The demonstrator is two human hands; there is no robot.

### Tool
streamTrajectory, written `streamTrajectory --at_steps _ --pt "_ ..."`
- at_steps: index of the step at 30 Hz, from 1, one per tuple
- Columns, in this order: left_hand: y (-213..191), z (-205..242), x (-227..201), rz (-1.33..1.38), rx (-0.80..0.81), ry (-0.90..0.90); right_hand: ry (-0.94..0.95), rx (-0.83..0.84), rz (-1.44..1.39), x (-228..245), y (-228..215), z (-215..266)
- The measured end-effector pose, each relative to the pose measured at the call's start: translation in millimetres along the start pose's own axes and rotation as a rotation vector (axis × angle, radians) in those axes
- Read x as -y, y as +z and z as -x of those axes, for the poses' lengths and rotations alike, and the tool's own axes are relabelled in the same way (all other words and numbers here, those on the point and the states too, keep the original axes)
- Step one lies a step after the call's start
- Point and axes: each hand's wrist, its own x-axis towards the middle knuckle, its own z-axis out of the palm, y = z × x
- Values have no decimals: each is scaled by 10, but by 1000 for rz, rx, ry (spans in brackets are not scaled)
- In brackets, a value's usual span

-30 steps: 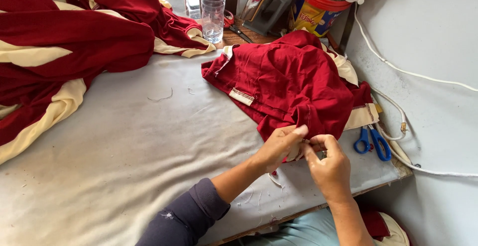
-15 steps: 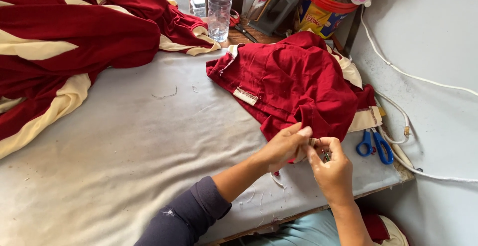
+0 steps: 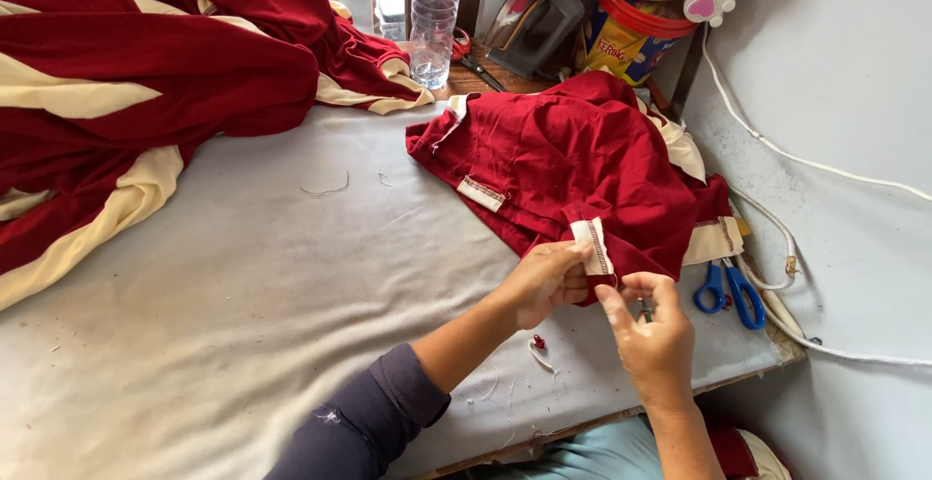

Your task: The person uses scissors and a utility knife to cut a red and cream-colored garment on a table. They cut along seams and edges, then switch tools to continue trimming the fabric.

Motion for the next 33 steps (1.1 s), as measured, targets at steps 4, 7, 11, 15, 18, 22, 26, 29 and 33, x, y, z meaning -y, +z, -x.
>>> streamTrajectory --at_steps 4,7,11,15,18,22,26,29,33 --pt "67 75 -40 -3 35 3 -254 -33 175 -140 4 5" --pt "-6 -24 46 48 -5 26 -177 150 130 14 -49 50" --pt "-77 -93 19 117 -75 52 -159 535 241 -47 35 114" --pt "-70 -47 -56 99 -66 86 22 312 310 35 -66 23" --pt "-50 14 -120 84 -92 76 -61 49 306 -213 -74 -20" --pt "-27 41 -127 12 -70 83 -295 -73 380 -366 -19 -27" --pt "-4 71 -132 -6 -53 82 -369 -71 440 -384 20 5" --pt "15 89 -128 -28 -32 66 -388 -61 412 -352 27 16" --pt "36 93 -86 -36 -20 60 -422 -59 400 -318 33 17"
